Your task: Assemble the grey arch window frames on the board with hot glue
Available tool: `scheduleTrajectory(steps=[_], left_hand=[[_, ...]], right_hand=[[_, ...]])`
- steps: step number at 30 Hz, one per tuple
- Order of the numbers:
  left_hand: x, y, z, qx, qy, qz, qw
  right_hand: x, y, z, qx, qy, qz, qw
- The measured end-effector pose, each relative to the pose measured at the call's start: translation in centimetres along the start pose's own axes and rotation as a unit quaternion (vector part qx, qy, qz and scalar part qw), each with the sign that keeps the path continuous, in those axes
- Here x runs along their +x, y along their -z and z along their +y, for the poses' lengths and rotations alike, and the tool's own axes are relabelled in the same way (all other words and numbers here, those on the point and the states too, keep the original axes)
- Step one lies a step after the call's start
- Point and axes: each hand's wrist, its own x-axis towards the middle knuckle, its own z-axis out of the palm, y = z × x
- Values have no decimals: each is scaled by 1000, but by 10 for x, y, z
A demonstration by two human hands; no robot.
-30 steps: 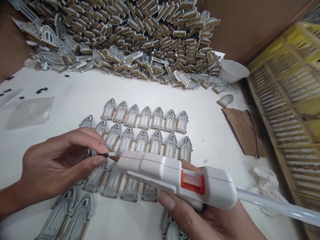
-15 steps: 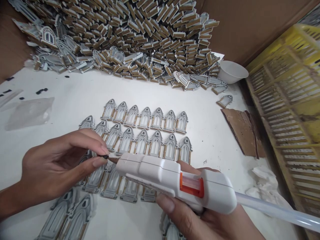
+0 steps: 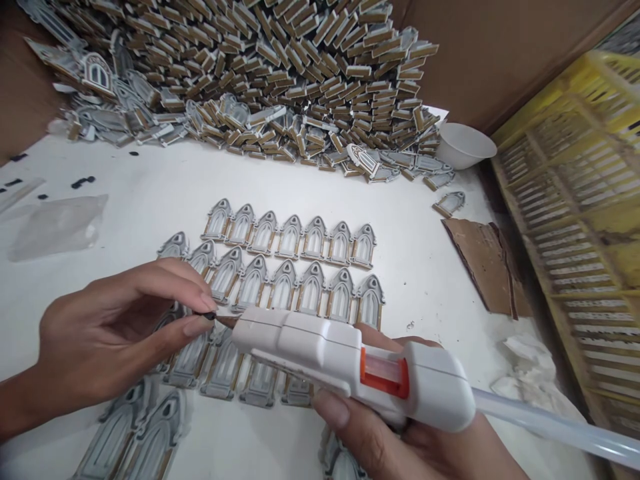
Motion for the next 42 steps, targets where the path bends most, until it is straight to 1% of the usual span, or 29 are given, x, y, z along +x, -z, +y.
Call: scheduleTrajectory(steps=[4, 8, 14, 17, 20, 24, 34, 40, 42], left_hand=[[0, 1, 1, 0, -4, -4, 1000], [1, 0, 2, -8, -21, -12, 1000], [3, -2, 6, -1, 5, 10, 1000], [3, -3, 6, 5, 13, 11, 1000], [3, -3, 5, 5, 13, 9, 1000], [2, -2, 5, 7, 13, 11, 1000], [0, 1, 0, 0, -17, -10, 1000], [-1, 0, 1, 6, -10, -8, 1000], [-1, 0, 1, 5, -10, -7, 1000]], right_hand=[[4, -1, -3, -5, 3, -14, 1000], [5, -1, -4, 4, 0, -20, 1000], [2, -3, -3, 29, -7, -2, 1000], [2, -3, -3, 37, -17, -18, 999], [4, -2, -3, 27, -12, -29, 999], [5, -1, -3, 17, 8, -24, 1000], [3, -1, -5, 2, 5, -25, 1000], [11, -2, -7, 3, 12, -48, 999], [13, -2, -8, 2, 16, -44, 999]])
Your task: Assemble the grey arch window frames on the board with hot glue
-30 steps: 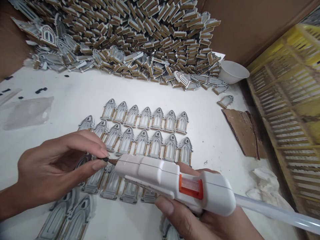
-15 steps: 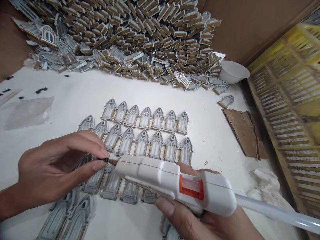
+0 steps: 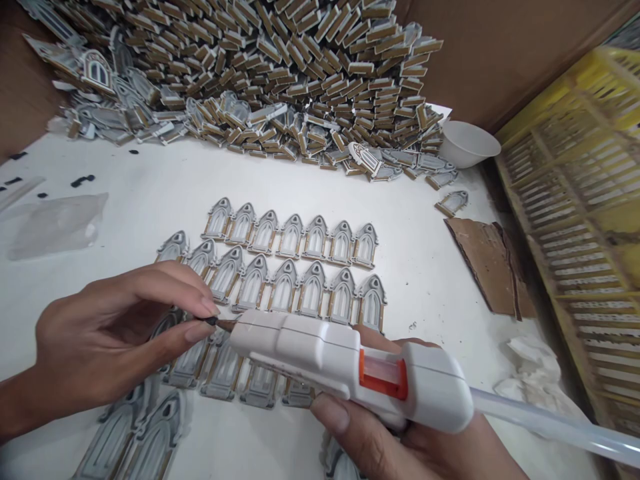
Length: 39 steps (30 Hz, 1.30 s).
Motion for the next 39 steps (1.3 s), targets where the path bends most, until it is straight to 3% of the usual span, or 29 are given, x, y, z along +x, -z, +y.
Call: scheduleTrajectory(steps=[7, 19, 24, 39], left_hand=[[0, 1, 0, -4, -7, -2, 1000], [2, -1, -1, -1, -24, 2, 1000], [3, -4, 2, -1, 0, 18, 1000], [2, -1, -1, 3, -22, 2, 1000]], right_hand=[[-1, 4, -2, 1, 7, -16, 1000], [-4, 2, 4, -26, 24, 7, 999], [-2, 3, 2, -31, 28, 5, 999], [-7, 1, 5, -15, 17, 14, 1000]])
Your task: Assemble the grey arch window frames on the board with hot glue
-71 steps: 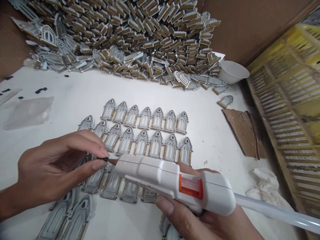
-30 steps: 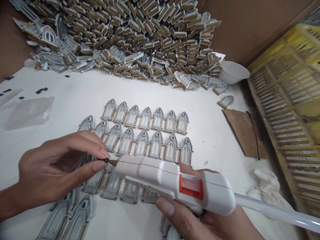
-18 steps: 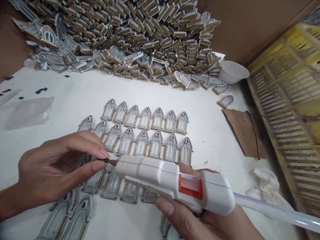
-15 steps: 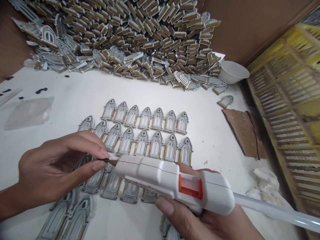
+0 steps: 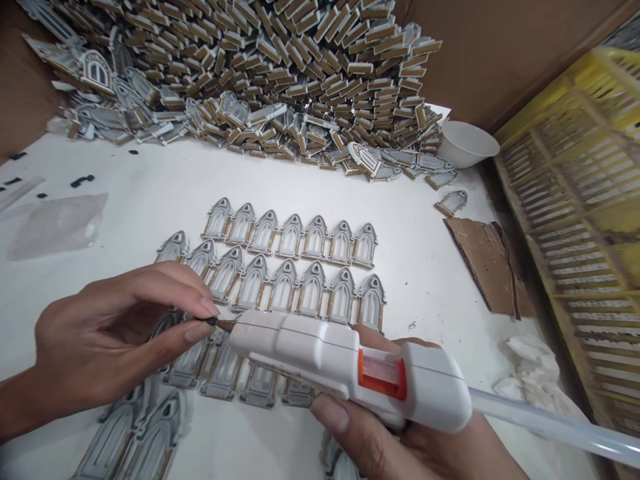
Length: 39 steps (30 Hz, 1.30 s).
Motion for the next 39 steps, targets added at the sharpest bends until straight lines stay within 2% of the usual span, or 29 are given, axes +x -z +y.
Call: scheduleTrajectory(steps=[9, 14, 21, 26, 39], left_hand=[[0, 1, 0, 0, -18, -4, 1000], [0, -2, 2, 5, 22, 24, 999], [0, -2, 3, 1, 33, 27, 999], [1, 1, 0, 1, 0, -1, 1000], [-1, 1, 0, 1, 5, 4, 1000]], right_hand=[[-5, 1, 4, 12, -15, 4, 1000], [-4, 0, 2, 10, -25, 16, 1000], [-2, 0, -2, -12, -24, 25, 999], [0, 0, -4, 14, -39, 8, 999], [-3, 1, -1, 13, -23, 3, 1000]])
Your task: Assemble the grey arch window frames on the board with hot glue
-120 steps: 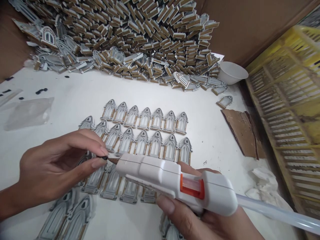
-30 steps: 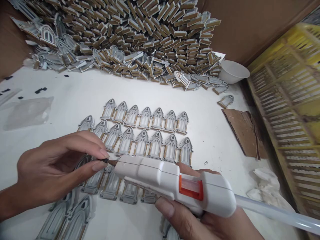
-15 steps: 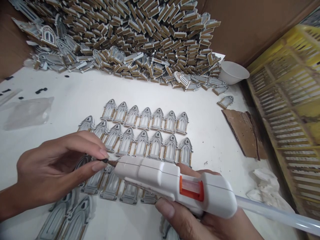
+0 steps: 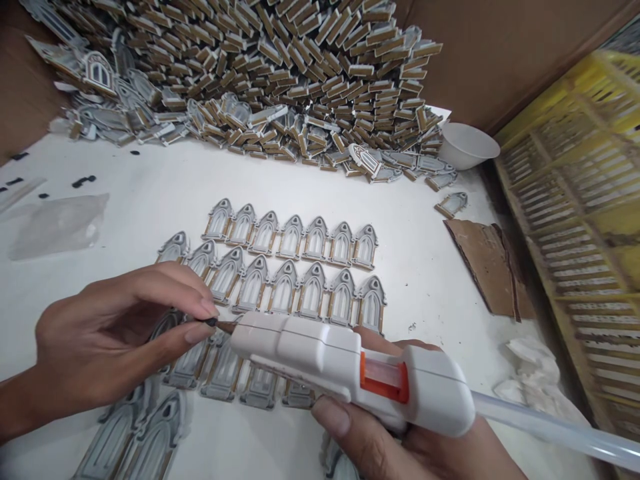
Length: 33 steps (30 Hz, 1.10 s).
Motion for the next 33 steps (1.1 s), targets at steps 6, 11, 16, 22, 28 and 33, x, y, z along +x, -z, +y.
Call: scheduleTrajectory(steps=[6, 11, 16, 22, 28, 33], left_hand=[[0, 0, 0, 0, -1, -3, 1000], [0, 0, 0, -2, 2, -3, 1000], [0, 0, 1, 3, 3, -2, 1000], [-2, 1, -1, 5, 1, -2, 1000], [-2, 2, 0, 2, -1, -3, 1000], [0, 1, 0, 6, -1, -4, 1000]], right_hand=[[0, -1, -1, 38, -9, -15, 999], [-1, -1, 1, 40, -11, -8, 999], [4, -2, -1, 15, 1, -15, 1000], [4, -1, -3, 18, -8, -6, 1000], [4, 0, -2, -17, 6, -5, 1000], [6, -1, -2, -7, 10, -15, 1000]])
